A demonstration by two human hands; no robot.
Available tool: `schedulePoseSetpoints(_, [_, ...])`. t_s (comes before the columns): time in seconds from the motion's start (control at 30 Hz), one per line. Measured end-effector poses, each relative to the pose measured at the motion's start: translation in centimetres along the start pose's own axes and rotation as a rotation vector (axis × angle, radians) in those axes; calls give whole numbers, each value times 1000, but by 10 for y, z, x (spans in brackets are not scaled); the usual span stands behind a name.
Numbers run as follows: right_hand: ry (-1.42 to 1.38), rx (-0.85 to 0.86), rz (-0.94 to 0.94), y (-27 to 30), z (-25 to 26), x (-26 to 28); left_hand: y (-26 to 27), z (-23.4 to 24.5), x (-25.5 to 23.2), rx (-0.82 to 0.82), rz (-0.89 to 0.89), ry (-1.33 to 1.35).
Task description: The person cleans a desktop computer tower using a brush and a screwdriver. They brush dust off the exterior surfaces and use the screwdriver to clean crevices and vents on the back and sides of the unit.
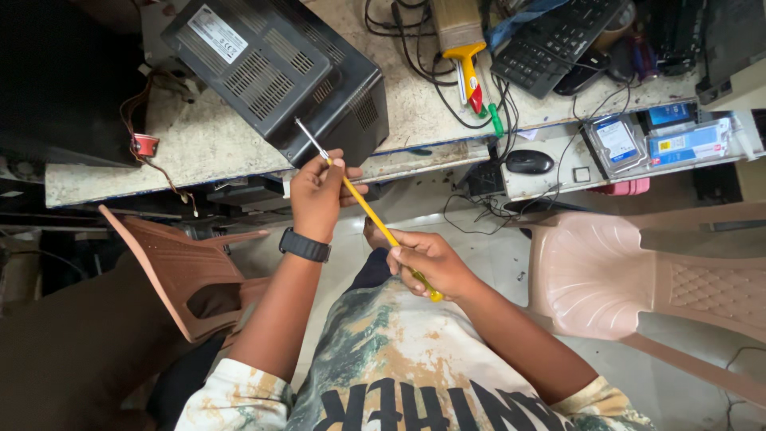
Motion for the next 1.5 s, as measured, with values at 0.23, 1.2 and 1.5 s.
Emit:
schedulePoseSetpoints(0.23, [-27,6,-14,-2,2,-1,-3,2,2,3,-2,15])
schedulePoseSetpoints(1.2, [-240,26,-85,-2,7,0,-5,-1,6,-9,-28,45])
schedulePoseSetpoints(1.5, [-719,144,-284,8,14,-7,-9,-5,8,11,-33,109])
Point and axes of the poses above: each hand's wrist, its own y-axis away from the middle knuckle, its own z-axis out of the back of the hand, x = y × z, the point moved 2 cm from there along -y, towards the middle knuckle, and after that the axes turned 6 degrees about y, right-handed, at the moved point
